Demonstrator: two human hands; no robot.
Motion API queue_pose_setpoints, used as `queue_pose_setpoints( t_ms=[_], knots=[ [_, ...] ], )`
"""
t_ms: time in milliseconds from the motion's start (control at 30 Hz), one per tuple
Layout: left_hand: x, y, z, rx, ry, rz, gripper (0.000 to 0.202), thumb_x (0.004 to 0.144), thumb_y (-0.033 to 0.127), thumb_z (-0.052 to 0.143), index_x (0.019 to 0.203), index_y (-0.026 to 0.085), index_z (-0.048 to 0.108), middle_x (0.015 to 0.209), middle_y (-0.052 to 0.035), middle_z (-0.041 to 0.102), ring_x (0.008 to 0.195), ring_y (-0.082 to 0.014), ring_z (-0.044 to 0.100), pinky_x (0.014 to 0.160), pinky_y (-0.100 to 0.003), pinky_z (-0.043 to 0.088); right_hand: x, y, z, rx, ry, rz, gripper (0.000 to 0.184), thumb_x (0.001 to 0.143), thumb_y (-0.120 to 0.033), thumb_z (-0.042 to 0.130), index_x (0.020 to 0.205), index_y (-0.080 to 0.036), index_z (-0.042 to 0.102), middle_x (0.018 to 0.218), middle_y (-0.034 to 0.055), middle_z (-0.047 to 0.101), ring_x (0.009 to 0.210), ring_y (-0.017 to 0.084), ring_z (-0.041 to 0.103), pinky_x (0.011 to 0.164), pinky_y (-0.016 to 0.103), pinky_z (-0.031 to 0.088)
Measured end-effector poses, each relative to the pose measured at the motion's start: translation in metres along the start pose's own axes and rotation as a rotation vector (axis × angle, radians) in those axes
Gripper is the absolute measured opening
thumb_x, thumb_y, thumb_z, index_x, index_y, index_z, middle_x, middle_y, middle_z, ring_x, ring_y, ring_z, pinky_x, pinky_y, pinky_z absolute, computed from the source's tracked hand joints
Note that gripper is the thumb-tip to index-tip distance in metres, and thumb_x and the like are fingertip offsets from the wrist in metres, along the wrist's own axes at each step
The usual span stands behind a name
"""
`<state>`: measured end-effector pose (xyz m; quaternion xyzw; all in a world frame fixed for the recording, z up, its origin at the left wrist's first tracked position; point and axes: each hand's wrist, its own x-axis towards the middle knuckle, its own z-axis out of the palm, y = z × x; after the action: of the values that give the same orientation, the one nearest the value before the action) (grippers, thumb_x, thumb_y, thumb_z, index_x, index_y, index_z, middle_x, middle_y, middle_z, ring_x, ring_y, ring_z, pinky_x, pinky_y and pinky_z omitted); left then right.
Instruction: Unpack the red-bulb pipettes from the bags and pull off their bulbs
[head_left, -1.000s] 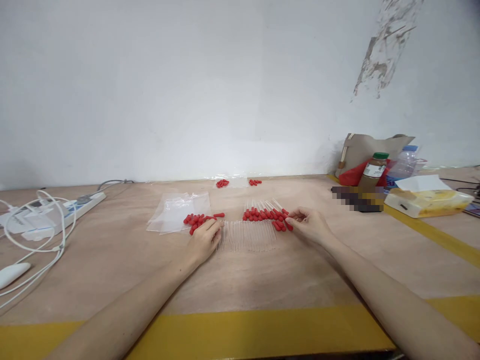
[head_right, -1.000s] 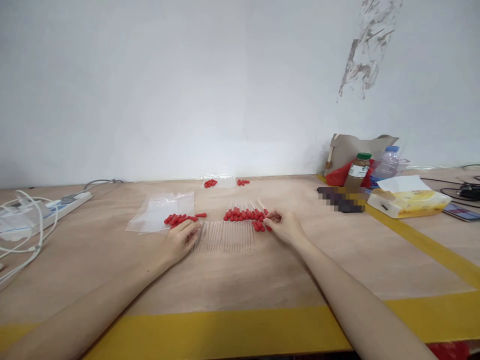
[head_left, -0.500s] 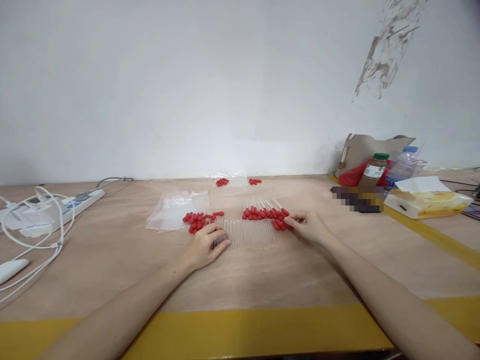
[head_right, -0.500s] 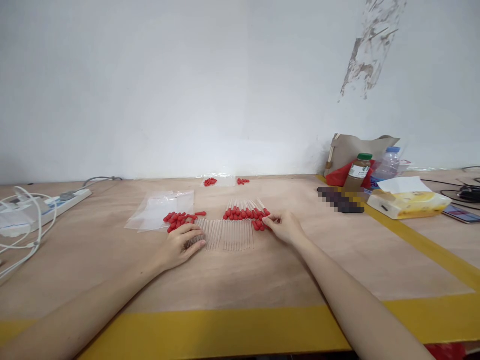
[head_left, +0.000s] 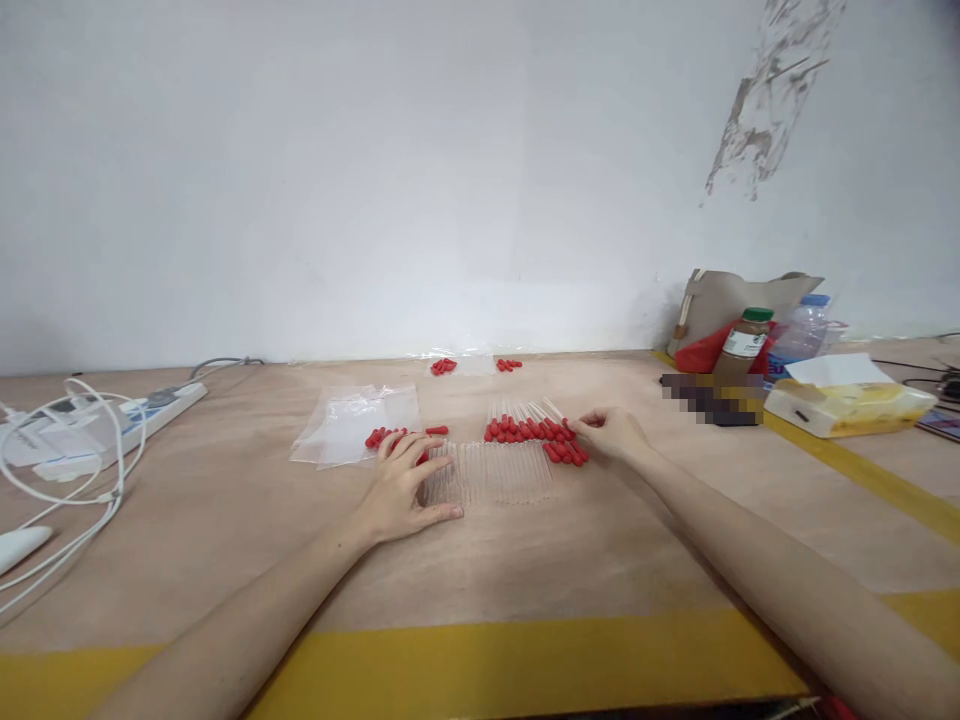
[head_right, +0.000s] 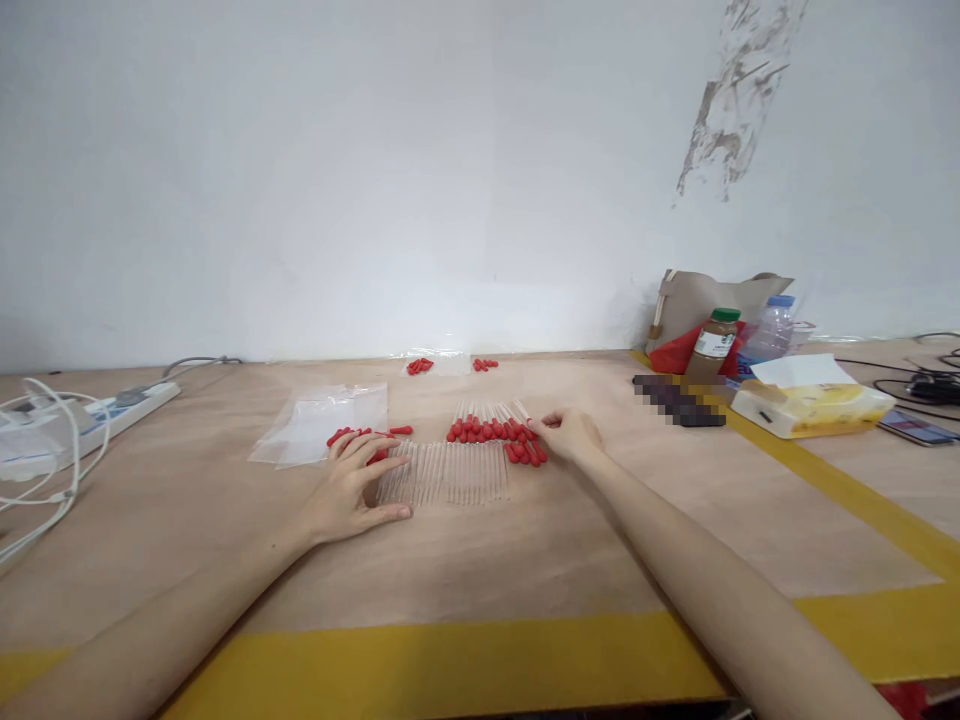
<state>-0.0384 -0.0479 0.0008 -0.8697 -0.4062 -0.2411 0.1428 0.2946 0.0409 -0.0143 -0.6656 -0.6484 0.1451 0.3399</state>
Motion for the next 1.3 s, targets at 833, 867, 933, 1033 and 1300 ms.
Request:
queue_pose_setpoints(
  t_ms=[833, 867, 933, 1033, 1300],
  knots=[
    [0.001, 0.023, 0.011, -0.089, 0.143, 0.024, 0.034, 0.084, 0.031, 0.05, 0.117, 0.025, 0.051, 0.112, -0.0064, 0.057, 0.106, -0.0221, 0.048, 0.096, -0.045, 0.03, -0.086, -0.054, 0.03, 0.006, 0.166, -0.899, 0.01, 0.082, -0.021, 0.05, 0.077, -0.02, 0.059, 0.074, 0.0008, 0.065, 0.077, 0.016, 0.052, 0.083, 0.036, 0.027],
    [0.002, 0.026, 0.012, -0.083, 0.128, 0.04, 0.027, 0.084, 0.03, 0.05, 0.11, 0.026, 0.057, 0.105, -0.0048, 0.06, 0.101, -0.0207, 0.05, 0.096, -0.045, 0.029, -0.087, -0.055, 0.032, 0.007, 0.165, -0.917, 0.009, 0.081, -0.02, 0.051, 0.077, -0.02, 0.059, 0.074, 0.0002, 0.065, 0.077, 0.016, 0.052, 0.083, 0.036, 0.027],
    [0.003, 0.031, 0.014, -0.067, 0.099, 0.048, 0.02, 0.085, 0.029, 0.05, 0.101, 0.026, 0.062, 0.092, -0.0025, 0.064, 0.09, -0.0179, 0.053, 0.095, -0.044, 0.029, -0.087, -0.057, 0.035, 0.01, 0.163, -0.948, 0.01, 0.081, -0.018, 0.05, 0.076, -0.021, 0.059, 0.075, -0.0005, 0.066, 0.077, 0.015, 0.051, 0.082, 0.036, 0.027],
    [0.005, 0.035, 0.016, -0.044, 0.077, 0.05, 0.019, 0.086, 0.029, 0.049, 0.098, 0.026, 0.064, 0.078, -0.0007, 0.065, 0.08, -0.0158, 0.053, 0.092, -0.042, 0.029, -0.088, -0.059, 0.037, 0.006, 0.156, -0.983, 0.012, 0.081, -0.016, 0.049, 0.075, -0.021, 0.059, 0.079, -0.0003, 0.067, 0.078, 0.015, 0.051, 0.082, 0.035, 0.028],
    [0.004, 0.036, 0.018, 0.023, 0.097, 0.096, 0.019, 0.086, 0.027, 0.047, 0.087, 0.023, 0.065, 0.067, -0.0004, 0.06, 0.072, -0.0149, 0.05, 0.089, -0.041, 0.029, -0.09, -0.061, 0.037, -0.051, 0.185, -1.022, 0.015, 0.08, -0.033, 0.056, 0.088, -0.024, 0.064, 0.073, 0.0001, 0.064, 0.075, 0.015, 0.049, 0.082, 0.036, 0.027]
  ],
)
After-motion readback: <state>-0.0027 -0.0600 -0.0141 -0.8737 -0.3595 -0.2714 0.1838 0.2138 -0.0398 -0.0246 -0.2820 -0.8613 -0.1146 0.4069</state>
